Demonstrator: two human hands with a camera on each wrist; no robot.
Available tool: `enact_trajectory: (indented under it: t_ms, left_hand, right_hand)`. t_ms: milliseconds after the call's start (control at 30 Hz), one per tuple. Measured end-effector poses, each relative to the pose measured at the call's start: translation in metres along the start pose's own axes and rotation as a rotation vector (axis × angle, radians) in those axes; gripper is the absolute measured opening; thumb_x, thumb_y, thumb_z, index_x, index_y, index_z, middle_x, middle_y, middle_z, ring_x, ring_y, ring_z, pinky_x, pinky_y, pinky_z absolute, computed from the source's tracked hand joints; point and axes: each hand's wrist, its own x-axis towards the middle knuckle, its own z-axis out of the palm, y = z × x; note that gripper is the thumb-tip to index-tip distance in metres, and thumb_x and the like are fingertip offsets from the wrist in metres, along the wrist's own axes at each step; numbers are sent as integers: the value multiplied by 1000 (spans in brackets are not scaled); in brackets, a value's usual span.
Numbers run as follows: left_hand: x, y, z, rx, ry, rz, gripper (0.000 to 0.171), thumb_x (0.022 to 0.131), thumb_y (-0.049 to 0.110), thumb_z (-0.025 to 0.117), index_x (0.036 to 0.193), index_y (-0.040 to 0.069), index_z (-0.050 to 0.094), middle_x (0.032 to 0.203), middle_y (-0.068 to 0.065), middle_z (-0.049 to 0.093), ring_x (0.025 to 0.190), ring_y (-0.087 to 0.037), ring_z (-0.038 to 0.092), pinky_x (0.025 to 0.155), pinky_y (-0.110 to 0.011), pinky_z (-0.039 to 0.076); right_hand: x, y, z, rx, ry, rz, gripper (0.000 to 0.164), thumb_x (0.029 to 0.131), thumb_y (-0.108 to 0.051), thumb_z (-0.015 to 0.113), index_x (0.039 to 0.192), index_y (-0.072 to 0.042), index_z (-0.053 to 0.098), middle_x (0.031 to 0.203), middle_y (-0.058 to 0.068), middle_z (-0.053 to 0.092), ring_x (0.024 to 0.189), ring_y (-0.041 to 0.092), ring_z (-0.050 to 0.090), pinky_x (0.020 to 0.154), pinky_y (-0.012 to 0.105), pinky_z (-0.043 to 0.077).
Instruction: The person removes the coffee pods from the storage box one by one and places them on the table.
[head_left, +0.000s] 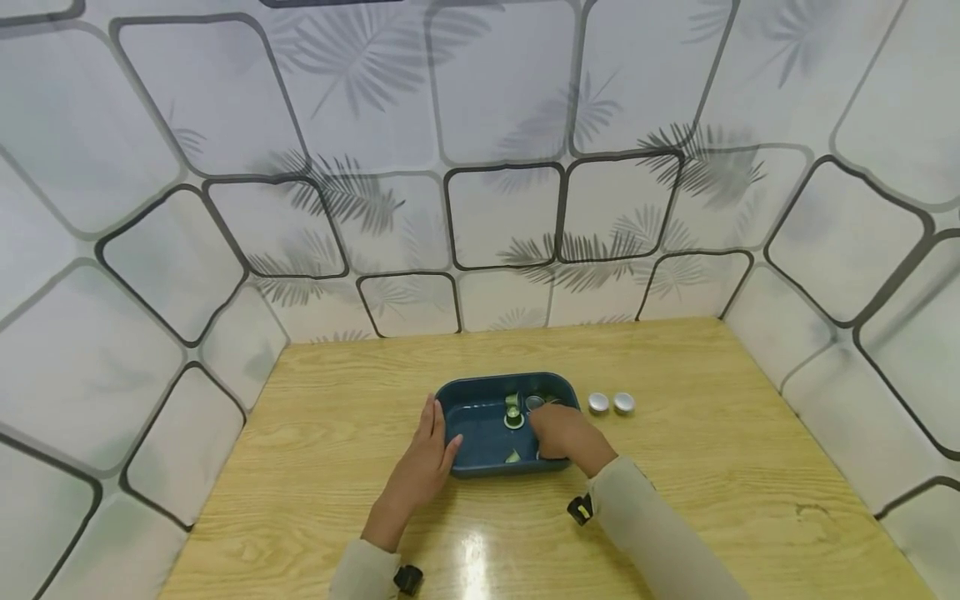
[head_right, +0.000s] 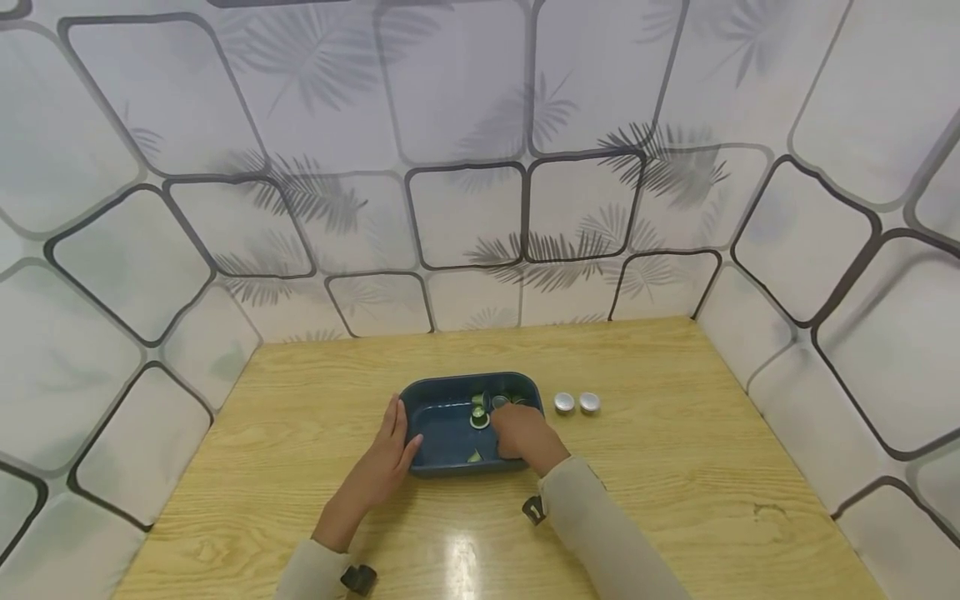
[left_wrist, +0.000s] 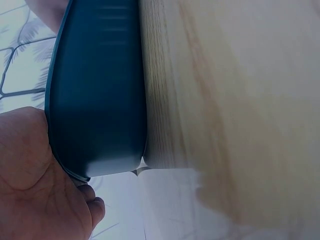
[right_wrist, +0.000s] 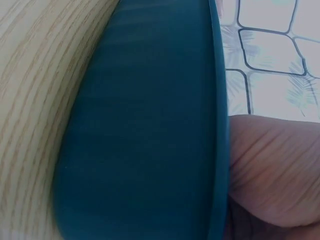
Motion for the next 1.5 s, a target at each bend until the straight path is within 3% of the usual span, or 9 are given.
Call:
enact_trajectory:
  t_ms: [233,400,467,667,800,900,1167,1500]
  left_hand:
    - [0,0,0,10,-1,-7,71,111,31,42,157,-13,9,167,-26,-4,152,-42,17,116,-55,31]
    - [0,0,1,12,-4,-5,72,112,34,39,157,-13,7,167,-26,-5,151,-42,17,116,-55,30]
    - [0,-1,1,9,-1,-4,72,112,34,39,157,-13,8,167,-26,-4,151,-43,17,116,-55,30]
    - [0,0,1,5,4,0,72,112,32,40,157,-14,9,166,-27,-3,151,-44,18,115,-56,31]
    - [0,0,1,9,0,-5,72,112,33,40,157,-13,9,167,-27,-3,151,-44,19,115,-56,31]
    - [0,-1,1,12,-3,-8,72,112,32,40,157,-13,8,166,-27,-3,151,-44,19,115,-55,31]
    - [0,0,1,5,-6,-9,71,112,31,41,157,-13,8,167,-26,-4,151,-44,18,115,-56,31]
    - [0,0,2,-2,-10,-9,73,112,35,38,157,-12,7,167,-25,-6,151,-43,18,116,-56,30]
  right_hand:
    - [-2,2,-2,66,21,-31,25,86,-8,79,70,-15,60,70,-3,56,63,15,50,62,37,47]
    - [-5,5,0,128,61,-68,37,86,0,74,63,-14,50,61,-5,34,57,13,30,55,32,29]
    - [-5,5,2,147,94,-78,36,85,0,77,62,-13,51,61,-5,31,59,14,27,56,32,26]
    - [-5,8,5,218,175,-64,31,79,-2,86,67,-11,58,62,-4,43,61,14,34,57,32,29]
    - [-7,10,7,242,215,-54,14,81,-2,84,82,-6,71,76,0,63,68,15,54,62,34,46]
    - [-7,11,10,234,260,-51,18,82,-7,85,98,-6,77,92,4,73,83,21,66,73,40,55]
    - [-14,11,8,235,320,-29,33,83,-12,85,113,-3,75,108,12,73,98,30,69,83,46,57]
    - [-15,17,15,291,396,-43,36,82,-10,86,114,-1,72,109,12,71,103,32,66,89,48,53]
